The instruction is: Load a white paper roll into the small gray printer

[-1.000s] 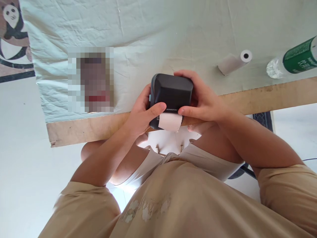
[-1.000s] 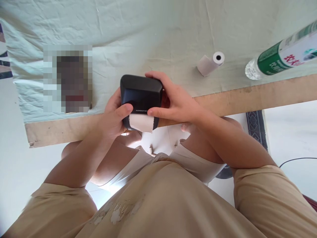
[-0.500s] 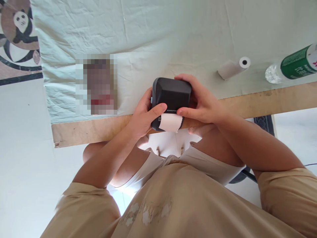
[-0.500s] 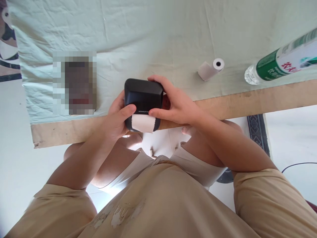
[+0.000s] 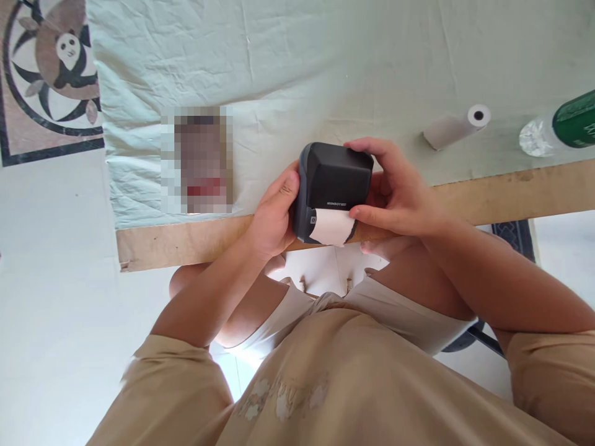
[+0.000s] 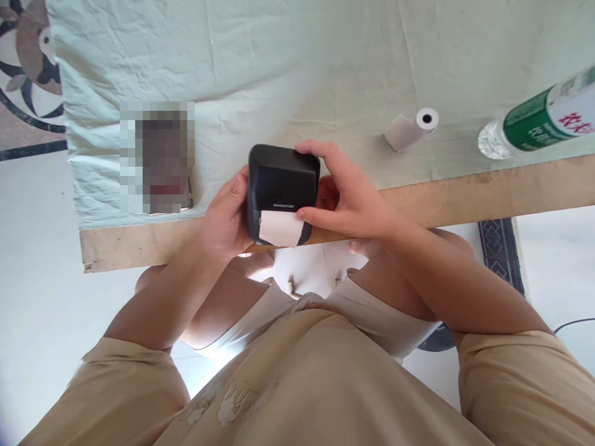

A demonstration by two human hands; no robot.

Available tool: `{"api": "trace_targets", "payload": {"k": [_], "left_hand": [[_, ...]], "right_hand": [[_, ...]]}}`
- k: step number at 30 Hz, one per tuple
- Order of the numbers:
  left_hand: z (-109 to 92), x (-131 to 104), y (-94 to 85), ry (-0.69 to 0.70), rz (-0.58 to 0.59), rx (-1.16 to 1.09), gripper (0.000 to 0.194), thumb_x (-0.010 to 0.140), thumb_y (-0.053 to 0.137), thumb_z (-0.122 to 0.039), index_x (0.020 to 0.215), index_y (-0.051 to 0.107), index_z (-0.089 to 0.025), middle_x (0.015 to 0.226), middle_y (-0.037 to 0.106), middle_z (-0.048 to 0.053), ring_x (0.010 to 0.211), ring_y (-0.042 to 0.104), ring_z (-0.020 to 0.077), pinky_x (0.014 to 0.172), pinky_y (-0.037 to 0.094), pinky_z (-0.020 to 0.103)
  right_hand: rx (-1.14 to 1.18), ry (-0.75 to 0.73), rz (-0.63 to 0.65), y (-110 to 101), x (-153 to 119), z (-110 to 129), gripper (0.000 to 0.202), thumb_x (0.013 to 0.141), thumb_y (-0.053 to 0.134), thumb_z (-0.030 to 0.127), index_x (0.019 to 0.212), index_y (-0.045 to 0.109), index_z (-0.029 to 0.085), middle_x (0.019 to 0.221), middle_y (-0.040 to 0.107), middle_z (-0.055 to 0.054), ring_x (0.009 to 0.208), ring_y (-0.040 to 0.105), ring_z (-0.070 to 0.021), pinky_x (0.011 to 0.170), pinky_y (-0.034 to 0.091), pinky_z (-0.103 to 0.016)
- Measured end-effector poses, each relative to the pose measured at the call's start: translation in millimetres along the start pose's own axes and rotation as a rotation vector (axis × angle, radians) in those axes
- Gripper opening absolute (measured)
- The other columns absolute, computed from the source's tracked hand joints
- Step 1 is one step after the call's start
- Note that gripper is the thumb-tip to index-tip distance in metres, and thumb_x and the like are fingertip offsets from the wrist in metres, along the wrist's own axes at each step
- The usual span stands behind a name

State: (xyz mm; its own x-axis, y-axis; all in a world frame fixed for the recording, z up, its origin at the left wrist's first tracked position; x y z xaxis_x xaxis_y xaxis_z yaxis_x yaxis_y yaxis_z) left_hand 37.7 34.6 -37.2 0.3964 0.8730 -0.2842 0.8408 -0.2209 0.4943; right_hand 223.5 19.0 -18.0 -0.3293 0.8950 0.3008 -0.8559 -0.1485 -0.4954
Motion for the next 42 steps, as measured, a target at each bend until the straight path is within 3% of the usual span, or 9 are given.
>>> {"api": "trace_targets", "payload": {"k": [7, 10, 13, 19, 21, 26, 31, 37, 42], "left_hand": [[-1, 0, -1.7, 0.015, -0.018, -0.057, 0.023, 0.102, 0.069, -0.045, 0.106, 0.074, -0.023, 0.098, 0.079, 0.000, 0.116, 0.079, 0.0242, 0.096, 0.068, 0.036], [1, 0, 2.0, 0.013, 0.082, -0.090, 0.033, 0.101, 0.068, -0.053, 0.117, 0.073, -0.025, 0.108, 0.080, 0.001, 0.121, 0.078, 0.0264, 0.101, 0.066, 0.040], [3, 1, 0.2, -0.002, 0.096, 0.017, 0.049, 0.083, 0.091, -0.047, 0.124, 0.071, -0.028, 0.110, 0.080, 0.001, 0.116, 0.078, 0.0265, 0.098, 0.067, 0.037], [1, 2, -0.3, 0.050, 0.146, -0.029, 0.038, 0.089, 0.086, -0.031, 0.123, 0.073, -0.027, 0.105, 0.078, -0.002, 0.092, 0.079, 0.0146, 0.085, 0.066, 0.027], [2, 3, -0.6, 0.059, 0.161, -0.030, 0.040, 0.087, 0.088, -0.030, 0.124, 0.073, -0.027, 0.103, 0.078, -0.002, 0.092, 0.079, 0.0144, 0.087, 0.067, 0.028], [3, 5, -0.4, 0.087, 0.214, 0.049, 0.062, 0.076, 0.097, -0.035, 0.130, 0.069, -0.027, 0.123, 0.080, 0.004, 0.119, 0.079, 0.0254, 0.100, 0.067, 0.034], [3, 2, -0.9, 0.122, 0.229, 0.101, 0.068, 0.076, 0.097, -0.037, 0.136, 0.067, -0.027, 0.143, 0.075, 0.007, 0.144, 0.067, 0.0326, 0.113, 0.063, 0.036], [1, -5, 0.7, 0.071, 0.185, 0.128, 0.072, 0.077, 0.098, -0.041, 0.141, 0.067, -0.027, 0.140, 0.076, 0.007, 0.144, 0.067, 0.0336, 0.111, 0.064, 0.036], [-2, -9, 1.2, 0.006, 0.103, 0.156, 0.072, 0.074, 0.098, -0.053, 0.135, 0.071, -0.026, 0.125, 0.080, 0.006, 0.138, 0.070, 0.0321, 0.107, 0.064, 0.034]], "right_hand": [[-0.039, -0.011, 0.021, -10, 6, 10, 0.079, 0.088, 0.085, 0.059, 0.155, 0.052, 0.034, 0.148, 0.061, -0.013, 0.086, 0.068, -0.0148, 0.061, 0.061, -0.028], [-0.228, -0.148, -0.141, -27, 5, 25, 0.070, 0.084, 0.089, 0.056, 0.146, 0.063, 0.035, 0.099, 0.071, -0.002, 0.066, 0.061, -0.0122, 0.055, 0.054, -0.029], [-0.185, -0.088, -0.243, -33, 3, 30, 0.040, 0.098, 0.079, 0.041, 0.136, 0.067, 0.035, 0.064, 0.058, 0.008, 0.050, 0.057, -0.0086, 0.048, 0.048, -0.025], [0.030, -0.035, -0.481, -41, 1, 40, 0.010, 0.104, 0.073, 0.037, 0.107, 0.068, 0.029, 0.106, 0.068, 0.001, 0.100, 0.083, -0.0152, 0.051, 0.058, -0.020], [-0.014, -0.087, -0.455, -42, 3, 42, 0.006, 0.104, 0.071, 0.031, 0.106, 0.067, 0.027, 0.104, 0.071, -0.002, 0.115, 0.081, -0.0202, 0.055, 0.060, -0.022], [-0.380, -0.316, -0.243, -28, 8, 49, 0.012, 0.096, 0.069, 0.016, 0.103, 0.069, 0.025, 0.094, 0.080, 0.004, 0.061, 0.063, -0.0063, 0.049, 0.046, -0.024], [-0.695, -0.186, -0.042, -10, 11, 50, 0.023, 0.098, 0.066, 0.023, 0.120, 0.071, 0.025, 0.113, 0.083, 0.000, 0.077, 0.074, -0.0140, 0.050, 0.038, -0.031], [-0.881, -0.145, 0.046, -10, 9, 56, 0.026, 0.097, 0.063, 0.025, 0.123, 0.067, 0.028, 0.101, 0.082, 0.004, 0.055, 0.055, -0.0095, 0.049, 0.024, -0.031], [-0.776, -0.074, 0.044, -11, 6, 56, 0.035, 0.094, 0.065, 0.025, 0.129, 0.063, 0.029, 0.094, 0.077, 0.004, 0.064, 0.060, -0.0110, 0.053, 0.026, -0.027]]}}
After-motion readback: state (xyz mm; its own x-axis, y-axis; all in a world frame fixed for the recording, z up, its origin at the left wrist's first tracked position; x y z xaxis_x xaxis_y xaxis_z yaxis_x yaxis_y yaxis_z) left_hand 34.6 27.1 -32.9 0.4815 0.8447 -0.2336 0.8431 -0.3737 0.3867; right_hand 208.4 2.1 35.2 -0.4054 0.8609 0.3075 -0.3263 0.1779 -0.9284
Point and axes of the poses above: each hand's wrist, its own x-axis towards the middle knuckle, its own y-axis out of the palm, z = x × y, the point moved 6 cm from there along x, towards the middle knuckle
